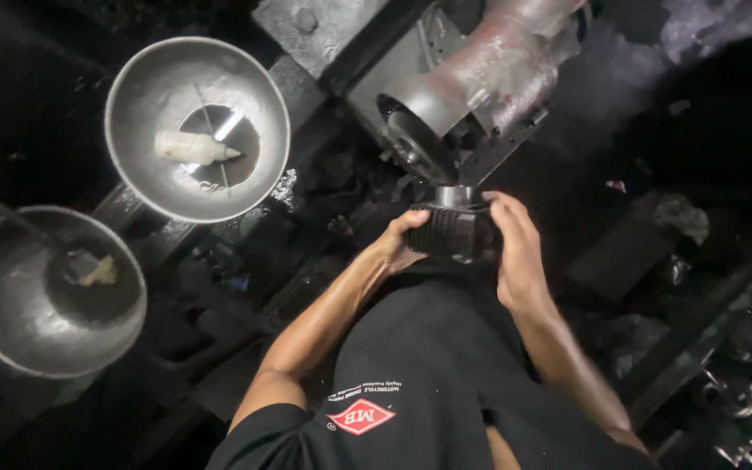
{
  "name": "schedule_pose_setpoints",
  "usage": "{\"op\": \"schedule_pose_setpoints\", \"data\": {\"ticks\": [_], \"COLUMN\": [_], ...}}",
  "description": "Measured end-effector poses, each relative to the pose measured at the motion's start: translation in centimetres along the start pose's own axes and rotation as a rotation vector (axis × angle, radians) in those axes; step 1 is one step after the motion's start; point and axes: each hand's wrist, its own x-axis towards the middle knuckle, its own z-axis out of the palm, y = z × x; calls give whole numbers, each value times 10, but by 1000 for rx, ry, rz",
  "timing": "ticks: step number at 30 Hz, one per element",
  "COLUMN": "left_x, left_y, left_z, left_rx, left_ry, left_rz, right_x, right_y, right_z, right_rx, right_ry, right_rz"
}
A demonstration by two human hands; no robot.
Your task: The person walks to a bench grinder and grinds a metal cylinder head against the spinning wheel. They rotate the part to grind different surfaces and then repeat the process with a second metal cylinder head.
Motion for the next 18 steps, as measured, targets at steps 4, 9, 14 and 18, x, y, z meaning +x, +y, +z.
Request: {"op": "schedule_pose_setpoints", "data": {"ticks": [4, 9, 14, 18], "left_x": [12, -7, -12, 2], "left_y": [6, 14, 15, 0], "left_z": [5, 62, 83, 62], "left_rx": [-60, 793, 1225, 632], "left_ry": [-393, -391, -253, 4], "left_rz": [-45, 475, 733, 222], "right_x": [-49, -53, -40, -14], "right_y": [-18, 10, 31, 31], "right_z": [-12, -27, -28, -17], "right_rx": [106, 563, 775, 740], "right_ry": [-48, 41, 147, 94], "right_rz": [-123, 119, 322, 165]}}
